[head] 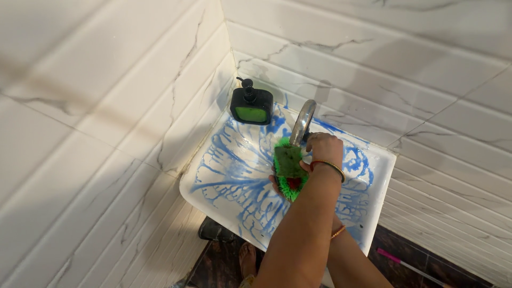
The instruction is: The person cleans a bathroom sink and the surrounding wall tiles using a green brush and soap, scrubbing the surfaces with the brush and a cloth.
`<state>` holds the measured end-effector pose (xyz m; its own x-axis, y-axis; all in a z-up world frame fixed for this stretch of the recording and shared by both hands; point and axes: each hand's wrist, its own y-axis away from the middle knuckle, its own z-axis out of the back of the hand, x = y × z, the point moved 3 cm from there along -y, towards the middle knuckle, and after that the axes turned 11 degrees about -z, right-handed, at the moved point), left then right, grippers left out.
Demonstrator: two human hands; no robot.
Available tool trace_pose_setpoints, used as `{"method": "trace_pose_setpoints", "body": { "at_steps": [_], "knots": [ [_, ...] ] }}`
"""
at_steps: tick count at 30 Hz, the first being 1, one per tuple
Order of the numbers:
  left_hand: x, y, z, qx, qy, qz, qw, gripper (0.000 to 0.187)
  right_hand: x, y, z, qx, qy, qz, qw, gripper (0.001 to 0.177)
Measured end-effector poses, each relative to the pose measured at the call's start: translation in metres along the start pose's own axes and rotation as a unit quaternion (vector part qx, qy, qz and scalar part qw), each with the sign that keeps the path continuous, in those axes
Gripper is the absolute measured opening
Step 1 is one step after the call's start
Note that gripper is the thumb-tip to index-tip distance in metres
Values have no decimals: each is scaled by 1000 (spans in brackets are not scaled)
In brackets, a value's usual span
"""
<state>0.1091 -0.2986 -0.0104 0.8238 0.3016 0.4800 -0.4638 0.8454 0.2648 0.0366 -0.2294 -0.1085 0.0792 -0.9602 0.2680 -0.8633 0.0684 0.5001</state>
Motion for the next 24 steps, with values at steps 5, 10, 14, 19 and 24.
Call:
{"method": "trace_pose_setpoints", "body": {
  "at_steps": [5,10,14,19,24],
  "knots": [
    [-3,-15,-17,13,38,-25,999,53,2,1,-11,18,4,1,1000,58],
    [10,-21,-12,-38,131,21,990,66,0,2,-16,41,3,-2,999,59],
    [11,-43,-2,58,65,-60,994,70,2,0,-16,60,-6,5,998,61],
    [11,-92,-15,-30,380,81,921,14,3,-3,-16,85,-14,14,996,62],
    [24,-53,9,-143,335,2,931,14,-5,9,-18,137,-7,25,990,64]
  ]
}}
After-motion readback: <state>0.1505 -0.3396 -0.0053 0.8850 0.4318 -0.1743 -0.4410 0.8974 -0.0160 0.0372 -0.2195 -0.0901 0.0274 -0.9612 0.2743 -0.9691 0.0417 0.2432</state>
